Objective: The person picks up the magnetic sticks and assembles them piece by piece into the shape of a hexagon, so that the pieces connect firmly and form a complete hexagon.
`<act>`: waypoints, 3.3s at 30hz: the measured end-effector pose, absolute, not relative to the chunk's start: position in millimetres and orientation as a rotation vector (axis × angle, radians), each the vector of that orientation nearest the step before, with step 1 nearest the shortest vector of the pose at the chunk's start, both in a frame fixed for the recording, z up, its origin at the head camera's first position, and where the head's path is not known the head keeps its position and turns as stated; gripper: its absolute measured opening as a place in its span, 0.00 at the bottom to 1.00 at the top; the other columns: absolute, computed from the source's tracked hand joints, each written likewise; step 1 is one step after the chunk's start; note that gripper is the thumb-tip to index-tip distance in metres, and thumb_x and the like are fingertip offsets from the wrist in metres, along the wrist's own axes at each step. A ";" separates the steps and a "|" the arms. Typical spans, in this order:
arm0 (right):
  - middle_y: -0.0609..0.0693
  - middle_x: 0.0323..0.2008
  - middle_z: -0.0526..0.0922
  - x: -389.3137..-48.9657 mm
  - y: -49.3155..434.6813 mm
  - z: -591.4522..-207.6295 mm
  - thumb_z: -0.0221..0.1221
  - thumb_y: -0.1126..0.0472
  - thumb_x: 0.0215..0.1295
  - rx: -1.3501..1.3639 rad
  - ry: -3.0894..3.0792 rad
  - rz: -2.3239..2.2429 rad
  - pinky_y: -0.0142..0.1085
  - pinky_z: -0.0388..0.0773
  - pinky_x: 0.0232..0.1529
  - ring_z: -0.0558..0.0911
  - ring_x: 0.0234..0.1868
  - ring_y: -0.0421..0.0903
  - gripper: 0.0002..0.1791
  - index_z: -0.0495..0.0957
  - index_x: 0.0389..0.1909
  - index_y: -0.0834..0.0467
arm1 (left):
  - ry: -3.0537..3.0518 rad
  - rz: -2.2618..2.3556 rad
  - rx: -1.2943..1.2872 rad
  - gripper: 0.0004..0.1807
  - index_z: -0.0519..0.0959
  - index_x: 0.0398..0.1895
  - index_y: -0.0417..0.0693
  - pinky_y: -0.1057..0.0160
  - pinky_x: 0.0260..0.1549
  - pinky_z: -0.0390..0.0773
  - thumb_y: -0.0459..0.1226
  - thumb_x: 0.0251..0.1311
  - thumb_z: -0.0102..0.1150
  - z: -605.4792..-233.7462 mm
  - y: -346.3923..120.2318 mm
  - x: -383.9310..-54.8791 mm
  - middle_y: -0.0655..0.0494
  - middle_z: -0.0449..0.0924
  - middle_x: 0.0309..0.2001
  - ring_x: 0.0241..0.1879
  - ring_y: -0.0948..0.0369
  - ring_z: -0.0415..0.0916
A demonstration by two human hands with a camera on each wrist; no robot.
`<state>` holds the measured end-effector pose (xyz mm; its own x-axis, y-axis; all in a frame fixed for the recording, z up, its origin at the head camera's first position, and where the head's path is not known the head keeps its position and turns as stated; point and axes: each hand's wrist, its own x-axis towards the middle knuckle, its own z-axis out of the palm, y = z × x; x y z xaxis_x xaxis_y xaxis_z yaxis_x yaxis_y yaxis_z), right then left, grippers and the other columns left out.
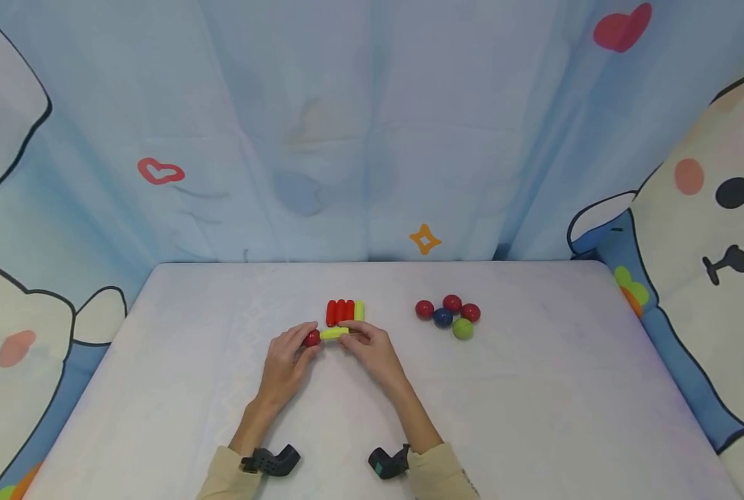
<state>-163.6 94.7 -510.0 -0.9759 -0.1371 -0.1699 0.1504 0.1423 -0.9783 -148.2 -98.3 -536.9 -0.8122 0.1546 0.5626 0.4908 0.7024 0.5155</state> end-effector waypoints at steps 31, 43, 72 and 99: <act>0.57 0.55 0.82 -164.3 95.2 -514.2 0.55 0.61 0.69 -0.023 2.135 -1.971 0.31 0.82 0.48 0.86 0.47 0.47 0.20 0.73 0.61 0.58 | -2.478 -0.783 -0.490 0.17 0.78 0.53 0.48 0.64 0.41 0.83 0.36 0.60 0.64 -536.1 -96.9 -146.6 0.54 0.80 0.47 0.43 0.59 0.76; 0.58 0.52 0.83 -163.1 95.9 -510.6 0.56 0.60 0.70 0.012 2.146 -1.961 0.30 0.82 0.46 0.86 0.44 0.46 0.18 0.75 0.59 0.59 | -2.484 -0.681 -0.443 0.24 0.76 0.62 0.52 0.65 0.39 0.83 0.34 0.60 0.62 -534.8 -96.7 -146.8 0.54 0.78 0.46 0.45 0.59 0.75; 0.54 0.50 0.84 -170.8 126.5 -498.1 0.53 0.54 0.72 0.086 2.269 -1.900 0.29 0.80 0.51 0.85 0.47 0.47 0.17 0.76 0.58 0.54 | -2.490 -0.666 -0.327 0.19 0.79 0.57 0.51 0.62 0.36 0.84 0.30 0.63 0.58 -532.6 -97.8 -145.9 0.55 0.82 0.45 0.49 0.56 0.75; 0.58 0.53 0.77 -174.9 164.7 -495.6 0.59 0.62 0.66 0.149 2.946 -1.786 0.11 0.66 0.40 0.75 0.45 0.48 0.16 0.78 0.54 0.57 | -2.479 -0.660 -0.325 0.20 0.80 0.51 0.49 0.57 0.49 0.82 0.22 0.60 0.53 -533.8 -100.6 -148.4 0.54 0.81 0.47 0.55 0.53 0.72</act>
<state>-174.9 164.7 -495.6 -0.9497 0.2285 0.2141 -0.0842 0.4721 -0.8775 -148.4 -100.6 -533.8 -0.8204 0.0883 0.5649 0.3574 0.8504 0.3862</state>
